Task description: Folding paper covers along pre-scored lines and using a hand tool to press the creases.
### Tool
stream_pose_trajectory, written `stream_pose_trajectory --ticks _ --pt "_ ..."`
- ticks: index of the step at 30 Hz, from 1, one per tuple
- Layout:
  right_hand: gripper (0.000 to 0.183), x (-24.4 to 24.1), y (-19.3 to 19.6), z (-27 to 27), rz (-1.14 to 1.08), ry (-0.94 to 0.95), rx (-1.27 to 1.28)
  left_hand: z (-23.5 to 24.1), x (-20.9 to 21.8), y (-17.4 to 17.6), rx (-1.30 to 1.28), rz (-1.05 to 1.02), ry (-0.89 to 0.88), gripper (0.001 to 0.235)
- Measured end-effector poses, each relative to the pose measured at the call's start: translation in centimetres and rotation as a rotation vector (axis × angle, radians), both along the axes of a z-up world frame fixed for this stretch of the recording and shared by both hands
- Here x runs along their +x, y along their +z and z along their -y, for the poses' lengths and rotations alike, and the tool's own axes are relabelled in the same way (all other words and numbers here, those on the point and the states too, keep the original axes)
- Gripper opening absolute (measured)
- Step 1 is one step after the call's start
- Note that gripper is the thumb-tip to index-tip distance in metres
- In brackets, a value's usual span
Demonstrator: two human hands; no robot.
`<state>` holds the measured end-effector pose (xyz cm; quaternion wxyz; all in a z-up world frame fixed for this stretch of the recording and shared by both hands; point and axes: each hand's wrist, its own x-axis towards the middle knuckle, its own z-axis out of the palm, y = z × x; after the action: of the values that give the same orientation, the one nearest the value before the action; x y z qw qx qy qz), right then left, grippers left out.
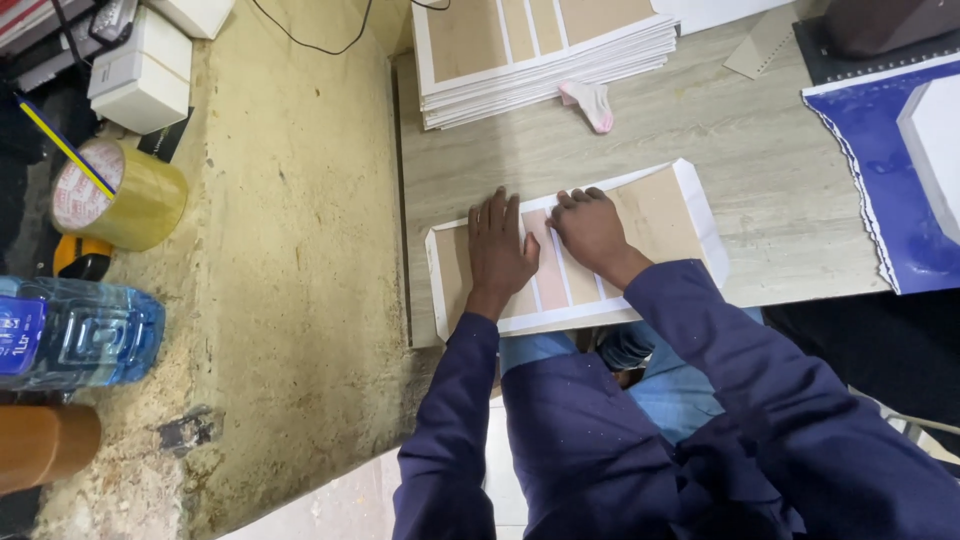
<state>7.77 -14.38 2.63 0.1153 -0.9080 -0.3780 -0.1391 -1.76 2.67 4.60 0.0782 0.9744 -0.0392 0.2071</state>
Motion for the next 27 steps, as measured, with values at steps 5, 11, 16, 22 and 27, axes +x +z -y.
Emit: stream_pose_trajectory --ticks 5,11,16,22,27 --pt "0.028 2.2 -0.3 -0.1 -0.08 0.069 -0.131 0.4 -0.5 -1.5 -0.102 0.155 0.068 0.041" --pt "0.065 1.6 3.4 -0.2 -0.195 -0.11 -0.293 0.5 -0.9 -2.1 -0.097 0.211 0.086 0.025" --pt "0.064 -0.8 1.9 -0.7 -0.108 -0.174 -0.357 -0.3 -0.2 -4.3 -0.063 0.177 0.086 0.03" --pt "0.047 -1.0 -1.2 -0.7 0.035 -0.107 -0.356 0.0 -0.3 -2.4 0.007 -0.115 -0.017 0.05" --pt "0.047 1.4 1.1 0.7 -0.026 0.006 -0.234 0.4 -0.2 -3.5 0.04 -0.023 -0.005 0.042"
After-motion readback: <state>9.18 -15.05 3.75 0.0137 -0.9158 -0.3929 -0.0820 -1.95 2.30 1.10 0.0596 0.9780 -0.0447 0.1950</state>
